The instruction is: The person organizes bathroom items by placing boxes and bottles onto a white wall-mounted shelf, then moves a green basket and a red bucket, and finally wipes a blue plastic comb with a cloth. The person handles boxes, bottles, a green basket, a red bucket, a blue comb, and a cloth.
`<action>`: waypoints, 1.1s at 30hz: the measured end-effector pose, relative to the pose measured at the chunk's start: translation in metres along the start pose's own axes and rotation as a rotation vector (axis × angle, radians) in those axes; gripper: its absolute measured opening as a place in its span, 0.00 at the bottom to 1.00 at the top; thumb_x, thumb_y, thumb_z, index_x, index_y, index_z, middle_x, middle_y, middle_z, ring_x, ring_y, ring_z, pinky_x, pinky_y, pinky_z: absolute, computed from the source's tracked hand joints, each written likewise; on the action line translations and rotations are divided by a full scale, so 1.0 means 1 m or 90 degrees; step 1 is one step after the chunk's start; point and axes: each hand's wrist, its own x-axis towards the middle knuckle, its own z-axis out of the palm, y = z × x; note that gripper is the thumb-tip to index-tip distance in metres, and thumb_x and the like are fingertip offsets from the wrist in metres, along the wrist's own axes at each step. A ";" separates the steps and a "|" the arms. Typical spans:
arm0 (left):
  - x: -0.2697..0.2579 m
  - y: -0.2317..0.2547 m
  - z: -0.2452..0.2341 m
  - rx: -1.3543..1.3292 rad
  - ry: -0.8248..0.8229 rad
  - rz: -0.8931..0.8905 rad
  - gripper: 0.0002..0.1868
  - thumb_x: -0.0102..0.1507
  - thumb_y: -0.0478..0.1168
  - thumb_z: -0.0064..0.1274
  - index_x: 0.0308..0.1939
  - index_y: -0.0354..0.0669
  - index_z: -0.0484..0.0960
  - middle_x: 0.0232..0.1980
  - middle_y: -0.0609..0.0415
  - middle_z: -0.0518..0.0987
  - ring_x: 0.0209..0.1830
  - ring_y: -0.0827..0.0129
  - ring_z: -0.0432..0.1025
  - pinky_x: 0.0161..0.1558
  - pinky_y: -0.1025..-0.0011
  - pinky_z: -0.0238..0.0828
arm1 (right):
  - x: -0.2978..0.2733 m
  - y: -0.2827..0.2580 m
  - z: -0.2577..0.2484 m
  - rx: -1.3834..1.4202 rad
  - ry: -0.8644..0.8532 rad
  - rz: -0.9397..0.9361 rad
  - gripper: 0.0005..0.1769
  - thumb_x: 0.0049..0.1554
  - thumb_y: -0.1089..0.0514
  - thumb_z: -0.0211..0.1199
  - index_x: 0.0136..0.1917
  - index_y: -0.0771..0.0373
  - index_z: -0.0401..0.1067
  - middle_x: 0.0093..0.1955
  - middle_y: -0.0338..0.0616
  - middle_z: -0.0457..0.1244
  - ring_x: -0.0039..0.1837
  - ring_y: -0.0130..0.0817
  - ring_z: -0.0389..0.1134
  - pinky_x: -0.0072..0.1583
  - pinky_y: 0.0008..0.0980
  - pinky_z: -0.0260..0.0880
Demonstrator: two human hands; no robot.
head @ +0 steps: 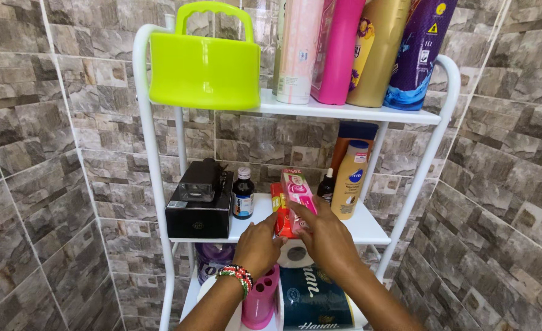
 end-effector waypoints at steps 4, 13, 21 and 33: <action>-0.001 0.001 -0.001 -0.002 0.019 0.008 0.31 0.61 0.42 0.61 0.66 0.41 0.71 0.51 0.41 0.83 0.54 0.47 0.75 0.67 0.55 0.61 | -0.002 0.002 0.003 -0.001 0.016 -0.017 0.41 0.50 0.54 0.71 0.75 0.48 0.63 0.72 0.59 0.57 0.66 0.58 0.64 0.61 0.46 0.69; 0.000 0.005 -0.005 -0.022 -0.005 -0.029 0.28 0.59 0.41 0.62 0.62 0.40 0.75 0.53 0.42 0.82 0.56 0.49 0.76 0.57 0.57 0.70 | -0.010 0.066 0.018 -0.036 -0.047 0.176 0.51 0.45 0.42 0.77 0.75 0.59 0.60 0.70 0.54 0.61 0.70 0.50 0.64 0.67 0.44 0.65; 0.006 0.001 -0.001 -0.028 0.016 -0.018 0.35 0.58 0.40 0.64 0.68 0.42 0.70 0.55 0.40 0.81 0.56 0.50 0.76 0.57 0.59 0.72 | -0.021 0.072 0.032 0.057 0.040 0.171 0.33 0.50 0.42 0.72 0.64 0.58 0.74 0.58 0.52 0.70 0.62 0.48 0.71 0.61 0.44 0.70; 0.006 0.002 0.002 -0.009 0.005 -0.046 0.33 0.60 0.40 0.61 0.69 0.48 0.70 0.53 0.43 0.82 0.53 0.51 0.77 0.55 0.58 0.72 | -0.024 0.061 0.027 0.083 0.049 0.215 0.32 0.48 0.42 0.72 0.63 0.57 0.75 0.56 0.50 0.71 0.58 0.45 0.74 0.58 0.42 0.72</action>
